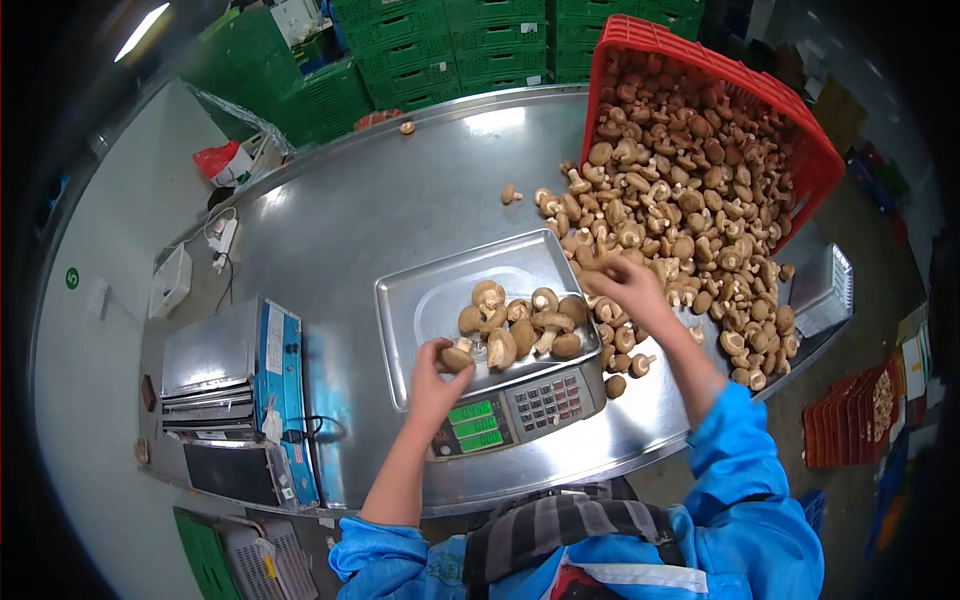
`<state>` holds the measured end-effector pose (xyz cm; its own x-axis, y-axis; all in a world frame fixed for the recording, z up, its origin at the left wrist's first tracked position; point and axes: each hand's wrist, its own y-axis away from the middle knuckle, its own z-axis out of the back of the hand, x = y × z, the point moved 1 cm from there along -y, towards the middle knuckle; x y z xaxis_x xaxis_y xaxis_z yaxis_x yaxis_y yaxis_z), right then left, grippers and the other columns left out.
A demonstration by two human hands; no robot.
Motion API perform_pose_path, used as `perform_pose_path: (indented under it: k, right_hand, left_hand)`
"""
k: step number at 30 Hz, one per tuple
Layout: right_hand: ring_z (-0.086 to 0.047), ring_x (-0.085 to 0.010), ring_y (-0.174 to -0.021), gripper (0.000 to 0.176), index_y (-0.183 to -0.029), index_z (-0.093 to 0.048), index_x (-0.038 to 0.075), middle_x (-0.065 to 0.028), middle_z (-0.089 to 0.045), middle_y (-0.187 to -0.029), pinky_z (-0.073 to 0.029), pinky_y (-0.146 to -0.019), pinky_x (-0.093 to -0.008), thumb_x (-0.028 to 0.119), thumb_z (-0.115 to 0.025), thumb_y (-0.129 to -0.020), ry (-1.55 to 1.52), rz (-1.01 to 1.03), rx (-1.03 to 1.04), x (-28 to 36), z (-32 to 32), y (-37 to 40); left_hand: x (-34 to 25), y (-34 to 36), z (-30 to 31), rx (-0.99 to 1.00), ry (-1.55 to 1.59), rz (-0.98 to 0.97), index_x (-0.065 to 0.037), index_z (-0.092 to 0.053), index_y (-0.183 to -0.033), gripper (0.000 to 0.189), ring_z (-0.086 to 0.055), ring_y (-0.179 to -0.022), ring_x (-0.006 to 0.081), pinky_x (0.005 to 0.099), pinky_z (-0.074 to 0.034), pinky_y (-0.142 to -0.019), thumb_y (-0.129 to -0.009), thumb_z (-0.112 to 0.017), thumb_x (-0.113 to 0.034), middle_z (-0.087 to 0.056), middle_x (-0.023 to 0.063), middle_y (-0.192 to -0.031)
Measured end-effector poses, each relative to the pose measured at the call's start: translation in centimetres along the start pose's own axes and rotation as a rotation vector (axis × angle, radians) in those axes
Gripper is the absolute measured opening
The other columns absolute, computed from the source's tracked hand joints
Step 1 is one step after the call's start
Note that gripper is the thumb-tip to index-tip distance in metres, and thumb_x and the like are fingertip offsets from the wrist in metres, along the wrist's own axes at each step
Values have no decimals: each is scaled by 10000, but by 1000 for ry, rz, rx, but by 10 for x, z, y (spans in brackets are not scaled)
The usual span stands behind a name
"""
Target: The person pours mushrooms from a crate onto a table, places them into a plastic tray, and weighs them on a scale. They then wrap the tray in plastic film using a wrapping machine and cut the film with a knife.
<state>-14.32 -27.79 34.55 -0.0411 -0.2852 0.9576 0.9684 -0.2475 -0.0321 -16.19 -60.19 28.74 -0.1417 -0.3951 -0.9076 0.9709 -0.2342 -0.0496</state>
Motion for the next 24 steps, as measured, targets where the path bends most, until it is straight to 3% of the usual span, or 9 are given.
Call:
perform_pose_path:
  k: [4,8,9,12,15,18,19,22,24]
  right_hand:
    - [-575,-174,-727,251,-919,-640,11,-86,-579,-849,-474,-684,-288,208,-682,-768,427,-109,34,-43,48,98]
    - [-571,-201,-733,228,-902,-644,24,-107,-564,-873,-476,-688,-300,168,-702,-734,360,-286,113,-101,50,175]
    - [-573,-223,-794,228,-918,-636,27,-116,-553,-916,-477,-737,-313,146,-697,-734,420,-296,156,-108,45,184]
    - [-560,-251,-864,239,-942,-622,28,-129,-539,-957,-472,-777,-328,131,-689,-737,476,-183,96,-119,28,199]
    - [-536,-280,-955,296,-1001,-605,36,-153,-509,-1038,-464,-822,-346,147,-686,-739,452,-224,188,-121,34,198]
    - [-502,-322,-1067,412,-1109,-556,27,-190,-472,-1163,-430,-900,-369,170,-682,-744,574,-146,162,-119,44,196]
    - [-494,-332,-1085,429,-1128,-540,18,-197,-463,-1185,-420,-913,-375,170,-676,-751,588,-107,94,-120,45,191]
    - [-458,-358,-1133,471,-1192,-471,-20,-211,-441,-1231,-376,-963,-385,171,-637,-795,484,-6,-31,-88,38,161]
    - [-450,-357,-1144,464,-1202,-464,-16,-214,-438,-1236,-365,-973,-378,173,-624,-810,389,109,-111,-60,22,133]
  left_hand:
    - [-32,29,25,-71,-54,69,-11,-497,-1110,471,-588,-858,185,303,-481,-774,-686,-685,-93,-561,115,-1040]
    - [-32,90,-5,421,-124,-56,-15,-505,-1127,494,-566,-941,252,337,-459,-828,-693,-704,-140,-545,134,-1072]
    - [-28,102,-24,506,-102,-77,-11,-505,-1128,490,-553,-968,271,346,-448,-849,-703,-702,-154,-538,140,-1080]
    - [0,124,-77,647,23,-59,1,-493,-1156,506,-525,-1019,312,356,-424,-892,-733,-689,-195,-517,164,-1122]
    - [-1,135,-93,563,-151,-358,-26,-495,-1197,509,-550,-1041,275,350,-460,-871,-760,-685,-207,-522,161,-1170]
    - [-15,134,-74,809,9,56,-33,-531,-1167,443,-575,-998,278,342,-467,-859,-780,-666,-203,-557,158,-1126]
    - [-18,133,-65,736,64,105,-27,-585,-1063,354,-593,-914,284,359,-479,-813,-781,-667,-225,-587,170,-1040]
    - [-23,104,-35,268,-66,-231,-14,-598,-979,279,-604,-868,271,324,-477,-785,-759,-682,-163,-608,145,-962]
    - [-33,69,-21,-10,-114,-239,0,-548,-920,343,-572,-843,271,333,-470,-733,-711,-730,-201,-571,153,-912]
